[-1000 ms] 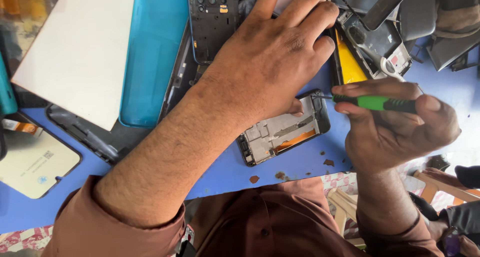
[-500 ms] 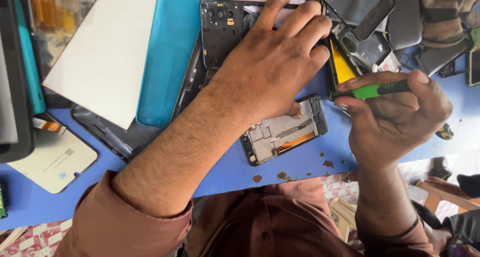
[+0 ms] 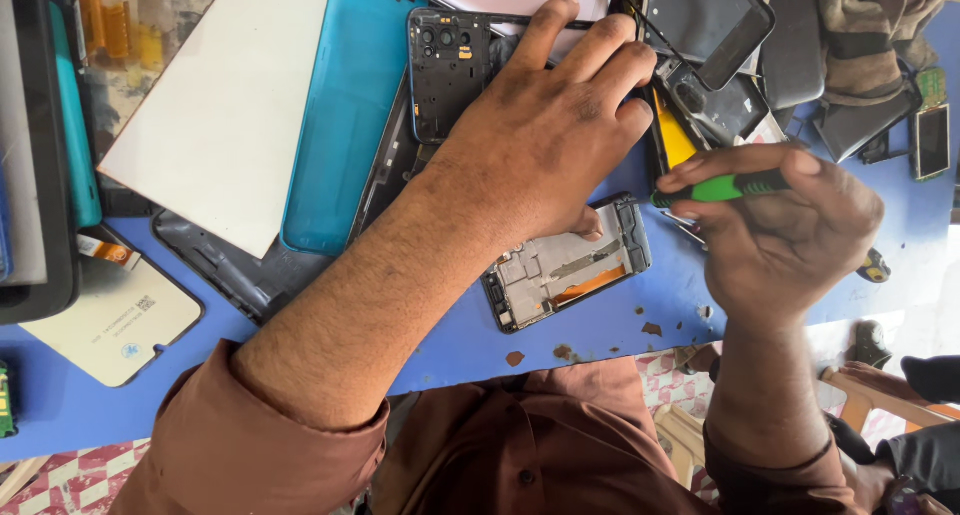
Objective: The person disassembles a smartphone using a screwdriver, removes the back cover, and manipulates internal components. They then handle another phone, remove its back cover, and continue working on the internal parts with a screwdriver.
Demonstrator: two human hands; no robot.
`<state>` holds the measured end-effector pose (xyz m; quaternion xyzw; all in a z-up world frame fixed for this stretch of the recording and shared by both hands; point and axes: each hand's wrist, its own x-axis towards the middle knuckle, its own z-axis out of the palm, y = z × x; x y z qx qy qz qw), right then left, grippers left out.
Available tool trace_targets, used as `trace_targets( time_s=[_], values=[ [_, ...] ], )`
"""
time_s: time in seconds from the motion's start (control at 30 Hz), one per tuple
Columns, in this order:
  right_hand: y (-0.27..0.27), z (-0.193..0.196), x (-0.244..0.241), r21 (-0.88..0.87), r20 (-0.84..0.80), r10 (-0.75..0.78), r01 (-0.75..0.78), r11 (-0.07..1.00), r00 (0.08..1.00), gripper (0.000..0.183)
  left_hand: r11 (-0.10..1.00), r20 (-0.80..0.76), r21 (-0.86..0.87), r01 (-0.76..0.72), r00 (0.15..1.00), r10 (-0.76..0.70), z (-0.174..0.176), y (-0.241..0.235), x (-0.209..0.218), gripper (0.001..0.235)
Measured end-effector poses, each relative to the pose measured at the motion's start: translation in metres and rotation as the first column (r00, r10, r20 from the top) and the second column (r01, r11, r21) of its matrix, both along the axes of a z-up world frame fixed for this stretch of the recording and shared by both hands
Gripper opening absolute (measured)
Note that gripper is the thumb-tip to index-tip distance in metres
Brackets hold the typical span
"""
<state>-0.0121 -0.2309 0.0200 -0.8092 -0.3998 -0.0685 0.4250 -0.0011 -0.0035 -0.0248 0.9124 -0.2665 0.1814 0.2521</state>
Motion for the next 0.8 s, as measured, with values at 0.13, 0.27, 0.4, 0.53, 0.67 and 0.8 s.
trace_targets(
  time_s=[0.13, 0.27, 0.4, 0.53, 0.67, 0.8],
  values=[
    [-0.002, 0.007, 0.008, 0.043, -0.114, 0.157, -0.153, 0.987, 0.981, 0.063, 1.000, 0.002, 0.017, -0.005, 1.000, 0.005, 0.002, 0.000, 0.000, 0.083],
    [0.003, -0.001, 0.008, 0.052, -0.042, 0.087, -0.085, 0.995, 0.995, 0.071, 1.000, -0.027, 0.003, 0.012, 1.000, -0.012, 0.003, 0.001, 0.000, 0.081],
    [0.002, -0.006, 0.004, 0.060, -0.016, 0.018, -0.017, 0.998, 1.000, 0.074, 1.000, -0.022, 0.012, 0.016, 1.000, -0.016, 0.005, 0.002, 0.000, 0.080],
    [-0.004, -0.006, 0.007, 0.122, -0.138, 0.200, -0.184, 0.975, 0.970, 0.064, 1.000, -0.026, 0.024, 0.020, 0.999, -0.019, 0.006, 0.004, 0.000, 0.079],
    [-0.002, -0.013, 0.009, 0.096, -0.042, 0.130, -0.125, 0.987, 0.991, 0.075, 0.999, -0.034, 0.015, 0.030, 0.999, -0.030, 0.007, 0.004, 0.000, 0.078],
    [-0.003, -0.014, 0.002, 0.085, -0.018, -0.004, 0.006, 0.996, 1.000, 0.079, 0.999, -0.050, 0.013, 0.036, 0.998, -0.035, 0.008, 0.004, 0.000, 0.079]
  ],
)
